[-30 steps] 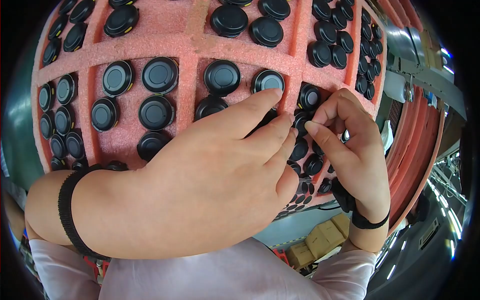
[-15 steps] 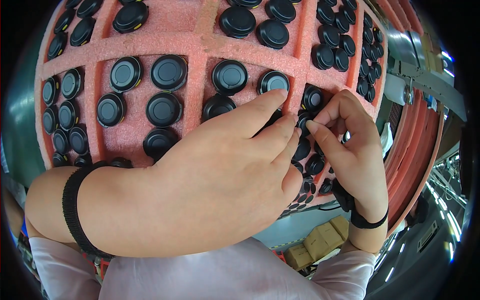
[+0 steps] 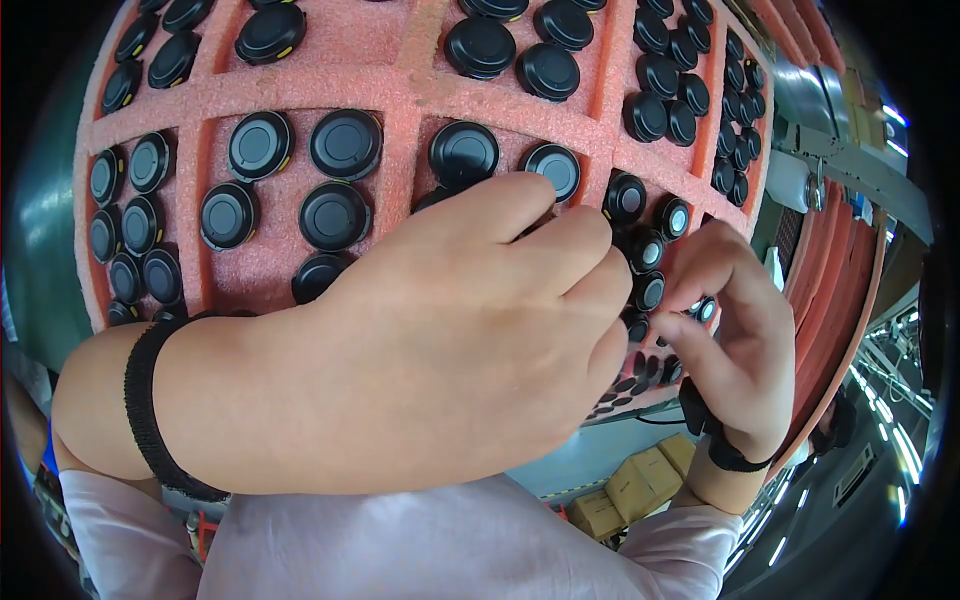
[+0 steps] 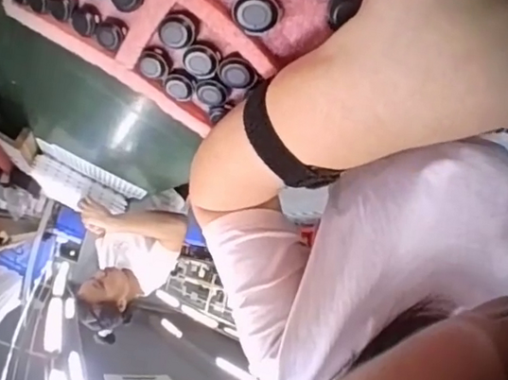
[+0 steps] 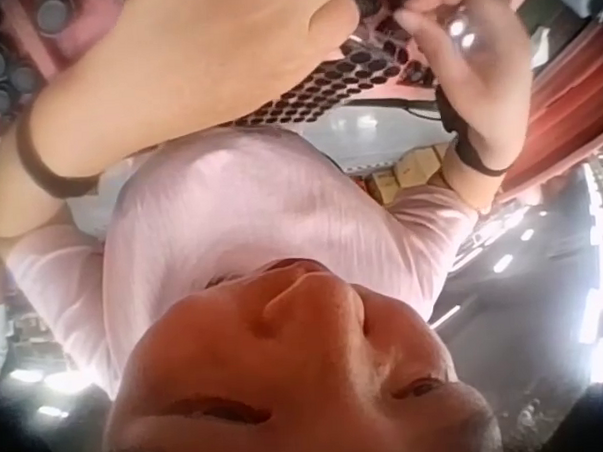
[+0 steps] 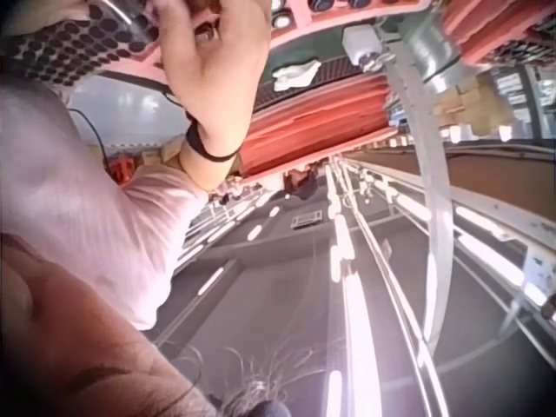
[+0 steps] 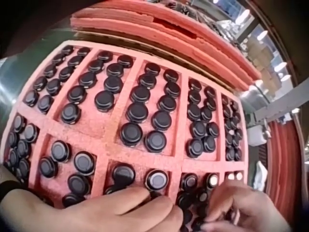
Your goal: The person peels small black stickers from a transparent sheet and applies them one at a time to the center of round black components held in a pink foam tray.
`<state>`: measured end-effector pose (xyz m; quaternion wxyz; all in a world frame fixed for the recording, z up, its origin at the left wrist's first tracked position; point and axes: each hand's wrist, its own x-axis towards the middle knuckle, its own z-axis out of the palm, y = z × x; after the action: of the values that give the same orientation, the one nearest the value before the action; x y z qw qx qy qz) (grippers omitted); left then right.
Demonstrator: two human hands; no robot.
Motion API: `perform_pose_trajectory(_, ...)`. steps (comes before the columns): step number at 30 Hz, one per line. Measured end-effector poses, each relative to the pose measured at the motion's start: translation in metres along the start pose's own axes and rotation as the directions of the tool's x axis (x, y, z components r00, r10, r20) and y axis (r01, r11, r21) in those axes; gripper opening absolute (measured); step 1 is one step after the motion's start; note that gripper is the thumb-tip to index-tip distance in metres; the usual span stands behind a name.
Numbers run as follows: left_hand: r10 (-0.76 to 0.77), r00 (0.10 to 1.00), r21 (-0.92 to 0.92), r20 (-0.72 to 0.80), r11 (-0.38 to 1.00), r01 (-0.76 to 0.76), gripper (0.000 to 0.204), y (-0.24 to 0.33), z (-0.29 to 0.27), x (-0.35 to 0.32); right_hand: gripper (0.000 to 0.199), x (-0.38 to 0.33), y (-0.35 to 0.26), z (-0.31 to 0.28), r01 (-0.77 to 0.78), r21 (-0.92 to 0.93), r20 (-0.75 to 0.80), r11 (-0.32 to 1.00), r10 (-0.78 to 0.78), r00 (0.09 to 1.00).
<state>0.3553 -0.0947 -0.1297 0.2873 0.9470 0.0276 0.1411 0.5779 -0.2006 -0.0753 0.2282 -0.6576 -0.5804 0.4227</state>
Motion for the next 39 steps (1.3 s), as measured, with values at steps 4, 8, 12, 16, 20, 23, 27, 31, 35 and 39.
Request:
perform_pose_trajectory(4, 0.001, 0.999, 0.058, -0.050, 0.998, 0.002, 0.027, -0.001, -0.003, 0.000, 0.024, -0.003, -0.006, -0.002, 0.069, 0.013, 0.057, 0.998, -0.069, 0.996)
perform_pose_trajectory(8, 0.019, 0.996, 0.066, -0.085, 0.998, -0.013, 0.029, -0.002, 0.001, -0.002, 0.025, -0.012, -0.013, 0.006, -0.030, -0.079, -0.007, 0.996, 0.030, 1.000)
perform_pose_trajectory(12, 0.025, 0.998, 0.062, -0.064, 0.998, -0.021, 0.028, -0.002, -0.003, -0.002, 0.028, -0.014, -0.005, 0.013, 0.106, -0.195, -0.077, 0.975, -0.123, 0.989)
perform_pose_trajectory(16, -0.003, 0.998, 0.025, -0.070, 1.000, 0.005, 0.027, -0.003, 0.001, -0.003, 0.029, -0.015, -0.005, 0.016, 0.083, -0.185, -0.131, 0.979, -0.108, 0.986)
perform_pose_trajectory(20, -0.050, 0.998, -0.030, -0.040, 0.998, 0.049, 0.029, -0.004, -0.002, -0.001, 0.028, -0.013, 0.000, 0.013, 0.146, -0.221, -0.136, 0.964, -0.178, 0.974)
perform_pose_trajectory(23, -0.080, 0.997, -0.056, -0.014, 0.995, 0.079, 0.031, -0.007, -0.003, -0.001, 0.029, -0.008, -0.001, 0.002, 0.221, -0.227, -0.089, 0.949, -0.246, 0.965)
perform_pose_trajectory(27, -0.086, 0.996, -0.077, -0.015, 0.993, 0.085, 0.030, -0.009, -0.003, 0.001, 0.028, 0.003, 0.011, -0.012, 0.208, -0.071, -0.073, 0.976, -0.213, 0.974)
perform_pose_trajectory(31, -0.024, 0.999, -0.104, -0.036, 0.994, 0.020, 0.029, -0.012, 0.001, 0.004, 0.022, 0.017, 0.007, -0.007, -0.016, 0.027, -0.123, 1.000, 0.019, 0.992)
perform_pose_trajectory(35, 0.038, 0.999, -0.106, -0.019, 0.994, -0.040, 0.027, -0.016, 0.010, 0.006, 0.013, 0.031, 0.010, -0.002, -0.159, 0.008, -0.140, 0.987, 0.158, 0.977)
perform_pose_trajectory(39, 0.045, 0.998, -0.054, -0.041, 0.997, -0.047, 0.025, -0.016, 0.013, 0.004, 0.008, 0.039, 0.013, 0.000, -0.206, -0.002, -0.114, 0.979, 0.204, 0.972)
